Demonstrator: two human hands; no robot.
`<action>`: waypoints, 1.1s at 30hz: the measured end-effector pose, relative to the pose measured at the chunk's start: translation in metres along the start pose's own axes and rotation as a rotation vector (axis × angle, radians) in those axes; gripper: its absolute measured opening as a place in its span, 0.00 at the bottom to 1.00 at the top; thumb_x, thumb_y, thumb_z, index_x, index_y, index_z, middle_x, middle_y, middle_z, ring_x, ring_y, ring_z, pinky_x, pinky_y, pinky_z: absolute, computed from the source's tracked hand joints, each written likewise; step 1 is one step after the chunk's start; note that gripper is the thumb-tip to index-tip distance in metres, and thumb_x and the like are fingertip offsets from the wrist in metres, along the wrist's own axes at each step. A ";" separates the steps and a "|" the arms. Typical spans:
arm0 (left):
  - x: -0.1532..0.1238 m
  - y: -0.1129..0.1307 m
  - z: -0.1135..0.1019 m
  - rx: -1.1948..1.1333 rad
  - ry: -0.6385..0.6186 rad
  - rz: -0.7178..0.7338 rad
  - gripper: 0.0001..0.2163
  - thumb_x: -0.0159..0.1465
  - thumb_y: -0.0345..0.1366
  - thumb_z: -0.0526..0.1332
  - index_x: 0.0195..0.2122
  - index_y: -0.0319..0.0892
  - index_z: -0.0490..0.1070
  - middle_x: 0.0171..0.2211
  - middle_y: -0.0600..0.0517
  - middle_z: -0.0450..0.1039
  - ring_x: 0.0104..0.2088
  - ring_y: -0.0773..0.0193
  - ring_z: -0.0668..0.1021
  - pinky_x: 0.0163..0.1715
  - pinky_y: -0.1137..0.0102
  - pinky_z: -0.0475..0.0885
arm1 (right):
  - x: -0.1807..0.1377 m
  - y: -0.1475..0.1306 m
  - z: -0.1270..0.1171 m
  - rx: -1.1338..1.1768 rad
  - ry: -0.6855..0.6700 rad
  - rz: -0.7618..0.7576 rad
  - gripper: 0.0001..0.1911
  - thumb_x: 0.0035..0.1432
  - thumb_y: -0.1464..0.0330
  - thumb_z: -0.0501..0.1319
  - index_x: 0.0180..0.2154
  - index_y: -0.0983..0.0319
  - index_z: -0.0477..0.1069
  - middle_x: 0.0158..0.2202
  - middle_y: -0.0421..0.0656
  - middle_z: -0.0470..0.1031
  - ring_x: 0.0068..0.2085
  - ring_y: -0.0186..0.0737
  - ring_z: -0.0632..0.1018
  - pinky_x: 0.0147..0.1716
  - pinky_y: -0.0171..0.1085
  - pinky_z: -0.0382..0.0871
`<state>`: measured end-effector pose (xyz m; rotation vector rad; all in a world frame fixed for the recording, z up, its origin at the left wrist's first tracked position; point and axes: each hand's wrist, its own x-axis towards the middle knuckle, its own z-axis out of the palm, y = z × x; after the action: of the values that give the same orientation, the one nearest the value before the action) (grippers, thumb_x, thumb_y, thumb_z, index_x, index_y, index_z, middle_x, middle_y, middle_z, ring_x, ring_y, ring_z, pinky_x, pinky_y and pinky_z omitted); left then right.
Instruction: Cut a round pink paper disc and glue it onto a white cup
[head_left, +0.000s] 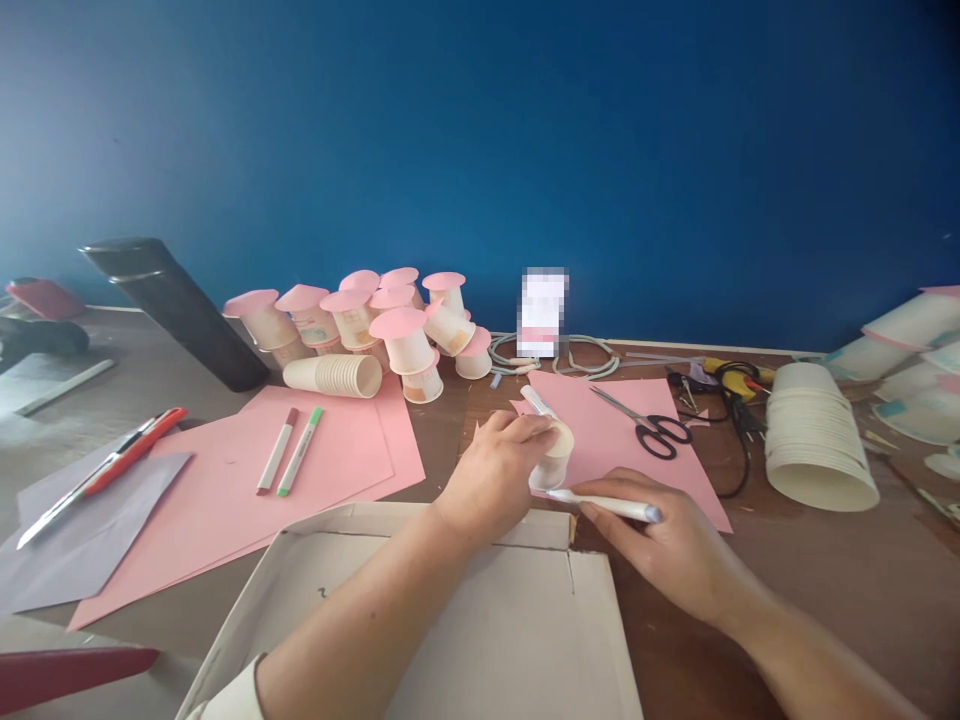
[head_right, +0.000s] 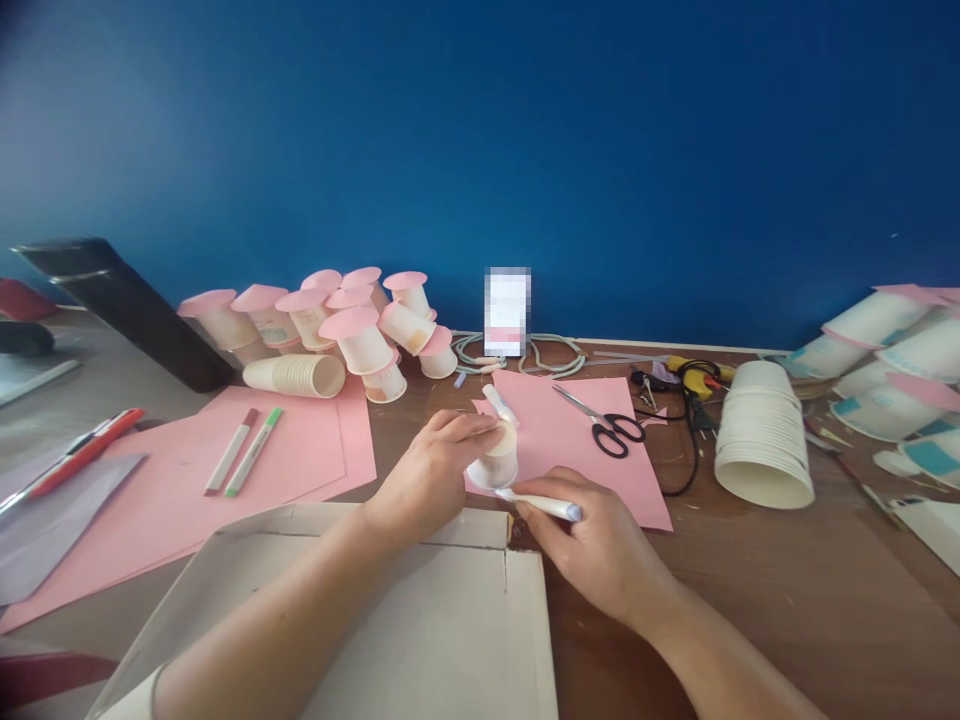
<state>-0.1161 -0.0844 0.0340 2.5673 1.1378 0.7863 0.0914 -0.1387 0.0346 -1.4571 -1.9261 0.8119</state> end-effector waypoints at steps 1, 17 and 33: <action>0.000 0.000 0.000 0.002 -0.001 0.001 0.29 0.51 0.17 0.51 0.53 0.47 0.68 0.56 0.53 0.69 0.49 0.55 0.68 0.49 0.57 0.69 | 0.000 0.001 -0.005 0.020 0.010 0.004 0.11 0.61 0.60 0.59 0.41 0.54 0.78 0.39 0.42 0.79 0.41 0.43 0.78 0.41 0.38 0.73; 0.000 -0.003 0.002 -0.003 0.011 0.004 0.30 0.52 0.17 0.51 0.54 0.48 0.68 0.57 0.51 0.68 0.52 0.54 0.68 0.50 0.55 0.69 | 0.008 0.015 -0.015 0.255 0.328 0.125 0.19 0.60 0.55 0.58 0.48 0.58 0.72 0.35 0.46 0.79 0.23 0.35 0.73 0.19 0.33 0.67; 0.002 -0.020 -0.003 -0.146 0.425 -0.107 0.26 0.59 0.20 0.47 0.55 0.46 0.68 0.52 0.49 0.71 0.52 0.61 0.72 0.52 0.62 0.68 | 0.007 0.018 -0.010 0.259 0.384 0.128 0.15 0.61 0.57 0.59 0.45 0.58 0.73 0.33 0.44 0.77 0.23 0.34 0.71 0.22 0.34 0.68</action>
<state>-0.1292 -0.0699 0.0291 2.2586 1.2622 1.3769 0.1083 -0.1269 0.0282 -1.4621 -1.4016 0.7424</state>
